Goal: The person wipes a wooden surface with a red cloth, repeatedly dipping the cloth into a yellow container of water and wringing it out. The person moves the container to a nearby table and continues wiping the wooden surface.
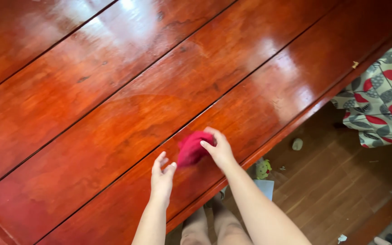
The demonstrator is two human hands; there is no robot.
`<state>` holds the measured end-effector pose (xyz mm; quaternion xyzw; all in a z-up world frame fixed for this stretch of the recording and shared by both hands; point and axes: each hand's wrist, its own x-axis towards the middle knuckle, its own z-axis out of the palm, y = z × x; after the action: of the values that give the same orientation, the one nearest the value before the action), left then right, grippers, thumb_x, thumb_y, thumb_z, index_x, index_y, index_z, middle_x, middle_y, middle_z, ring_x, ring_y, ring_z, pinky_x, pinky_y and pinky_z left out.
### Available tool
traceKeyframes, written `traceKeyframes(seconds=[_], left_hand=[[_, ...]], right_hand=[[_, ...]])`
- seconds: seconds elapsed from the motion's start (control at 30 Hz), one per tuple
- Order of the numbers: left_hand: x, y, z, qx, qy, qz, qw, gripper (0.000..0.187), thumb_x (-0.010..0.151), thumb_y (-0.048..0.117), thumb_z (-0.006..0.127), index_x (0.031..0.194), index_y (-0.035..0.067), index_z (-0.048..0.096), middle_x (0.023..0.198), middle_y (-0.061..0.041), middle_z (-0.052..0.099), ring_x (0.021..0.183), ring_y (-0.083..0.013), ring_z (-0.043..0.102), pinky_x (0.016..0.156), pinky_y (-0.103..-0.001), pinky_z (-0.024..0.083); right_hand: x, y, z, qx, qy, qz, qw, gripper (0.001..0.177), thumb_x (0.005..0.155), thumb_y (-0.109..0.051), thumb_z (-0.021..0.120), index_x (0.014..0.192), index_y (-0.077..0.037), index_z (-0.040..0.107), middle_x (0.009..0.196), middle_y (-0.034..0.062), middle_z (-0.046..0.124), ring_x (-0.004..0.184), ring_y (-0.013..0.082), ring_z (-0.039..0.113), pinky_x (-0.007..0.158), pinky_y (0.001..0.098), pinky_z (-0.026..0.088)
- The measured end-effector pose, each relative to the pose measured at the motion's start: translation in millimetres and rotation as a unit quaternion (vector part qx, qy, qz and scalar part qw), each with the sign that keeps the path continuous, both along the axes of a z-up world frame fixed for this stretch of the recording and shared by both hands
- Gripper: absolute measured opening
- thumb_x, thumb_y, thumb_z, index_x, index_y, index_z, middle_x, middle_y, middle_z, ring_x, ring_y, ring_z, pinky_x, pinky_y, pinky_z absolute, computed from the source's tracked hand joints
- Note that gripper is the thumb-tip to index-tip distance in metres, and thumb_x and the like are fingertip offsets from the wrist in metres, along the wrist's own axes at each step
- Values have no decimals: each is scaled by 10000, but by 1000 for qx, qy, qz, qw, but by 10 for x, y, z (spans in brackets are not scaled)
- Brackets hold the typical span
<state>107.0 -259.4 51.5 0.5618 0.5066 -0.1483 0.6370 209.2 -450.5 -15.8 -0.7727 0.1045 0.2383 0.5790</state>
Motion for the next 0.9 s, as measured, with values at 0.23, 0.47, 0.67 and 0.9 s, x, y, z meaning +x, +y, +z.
traceKeyframes(seconds=[0.23, 0.47, 0.67, 0.9], left_hand=[[-261, 354, -507, -16, -86, 33, 996, 400, 978, 140, 590, 1376, 114, 619, 1429, -45, 631, 1313, -167, 567, 1089, -325, 422], [-5, 517, -278, -58, -42, 32, 997, 394, 1001, 177, 516, 1383, 149, 609, 1441, -13, 629, 1315, -144, 565, 1042, -319, 438], [243, 511, -417, -83, -89, 79, 990, 386, 1004, 136, 503, 1374, 107, 607, 1444, -51, 623, 1318, -174, 569, 1083, -337, 436], [728, 390, -220, -66, -68, 89, 991, 382, 993, 108, 500, 1360, 103, 605, 1444, -36, 612, 1334, -166, 559, 1091, -337, 435]], right_hand=[[-36, 322, -262, -276, -110, 120, 947, 457, 854, -109, 722, 1302, -95, 635, 1282, 160, 585, 1197, 339, 582, 1013, 413, 499], [-215, 775, -625, -284, -117, 270, 912, 594, 870, -80, 653, 1446, -91, 507, 1570, 164, 365, 1424, 377, 352, 1143, 490, 353], [-535, 1237, -337, -285, -95, 505, 809, 644, 904, -100, 586, 1519, -64, 398, 1631, 147, 254, 1525, 336, 180, 1183, 589, 187], [-511, 1190, -452, -276, -144, 734, 603, 509, 954, -129, 523, 1455, -44, 497, 1604, 113, 406, 1555, 267, 217, 1282, 535, 110]])
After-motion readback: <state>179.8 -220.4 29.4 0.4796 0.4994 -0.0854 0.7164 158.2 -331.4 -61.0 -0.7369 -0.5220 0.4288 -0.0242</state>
